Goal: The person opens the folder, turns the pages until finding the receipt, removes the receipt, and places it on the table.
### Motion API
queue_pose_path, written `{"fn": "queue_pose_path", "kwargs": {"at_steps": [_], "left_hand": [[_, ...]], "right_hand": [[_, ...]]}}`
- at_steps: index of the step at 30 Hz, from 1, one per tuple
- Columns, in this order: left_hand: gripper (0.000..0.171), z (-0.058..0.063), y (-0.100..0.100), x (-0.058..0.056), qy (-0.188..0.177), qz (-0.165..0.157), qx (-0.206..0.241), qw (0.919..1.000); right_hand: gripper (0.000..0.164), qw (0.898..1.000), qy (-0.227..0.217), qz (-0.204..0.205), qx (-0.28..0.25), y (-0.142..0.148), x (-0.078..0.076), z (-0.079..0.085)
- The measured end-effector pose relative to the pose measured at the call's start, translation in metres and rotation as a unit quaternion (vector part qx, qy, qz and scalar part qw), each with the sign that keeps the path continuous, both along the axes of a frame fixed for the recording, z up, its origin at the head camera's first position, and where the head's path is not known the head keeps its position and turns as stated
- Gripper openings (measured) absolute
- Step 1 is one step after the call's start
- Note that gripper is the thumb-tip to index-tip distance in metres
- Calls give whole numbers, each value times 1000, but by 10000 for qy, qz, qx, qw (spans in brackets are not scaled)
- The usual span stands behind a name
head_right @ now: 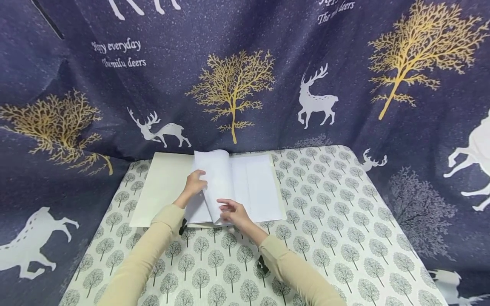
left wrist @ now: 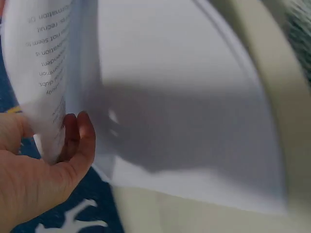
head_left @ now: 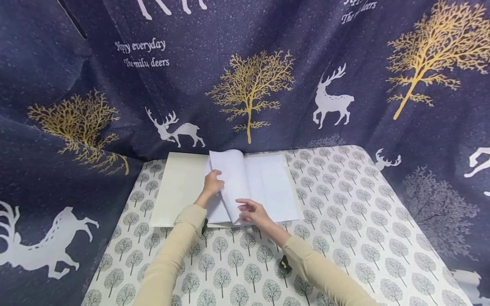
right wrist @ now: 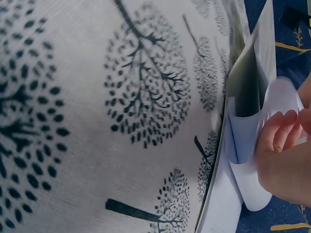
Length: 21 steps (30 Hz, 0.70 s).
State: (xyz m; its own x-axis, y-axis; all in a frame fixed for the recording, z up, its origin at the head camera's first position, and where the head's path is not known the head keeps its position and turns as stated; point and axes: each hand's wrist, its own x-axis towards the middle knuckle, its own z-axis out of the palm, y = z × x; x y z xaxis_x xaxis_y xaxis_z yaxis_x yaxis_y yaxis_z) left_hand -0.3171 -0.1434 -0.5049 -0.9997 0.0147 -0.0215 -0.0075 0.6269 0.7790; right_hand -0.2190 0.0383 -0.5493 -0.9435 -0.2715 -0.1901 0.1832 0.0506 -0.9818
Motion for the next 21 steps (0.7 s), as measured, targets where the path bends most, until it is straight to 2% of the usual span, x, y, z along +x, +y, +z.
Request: {"fn": "queue_pose_path", "kwargs": {"at_steps": [5,9,15,21], "left_hand": [[56,-10,-11,2,-224,-104,90,9997],[74,-17,-16,5,-478,-279,-8,9985],[106,-25,-17,9,-957,-466,-602,9925],[121,-32,-20,14,-1087,-376,-1132,9869]], "right_hand": [[50,9994,-237,120,-215,2,1,-1],[49,9986,-354,144,-372,5,0,-1],[50,9985,-377,-41,-400,17,-7,-3],[51,9975,-142,-154,-676,38,-10,-7]]}}
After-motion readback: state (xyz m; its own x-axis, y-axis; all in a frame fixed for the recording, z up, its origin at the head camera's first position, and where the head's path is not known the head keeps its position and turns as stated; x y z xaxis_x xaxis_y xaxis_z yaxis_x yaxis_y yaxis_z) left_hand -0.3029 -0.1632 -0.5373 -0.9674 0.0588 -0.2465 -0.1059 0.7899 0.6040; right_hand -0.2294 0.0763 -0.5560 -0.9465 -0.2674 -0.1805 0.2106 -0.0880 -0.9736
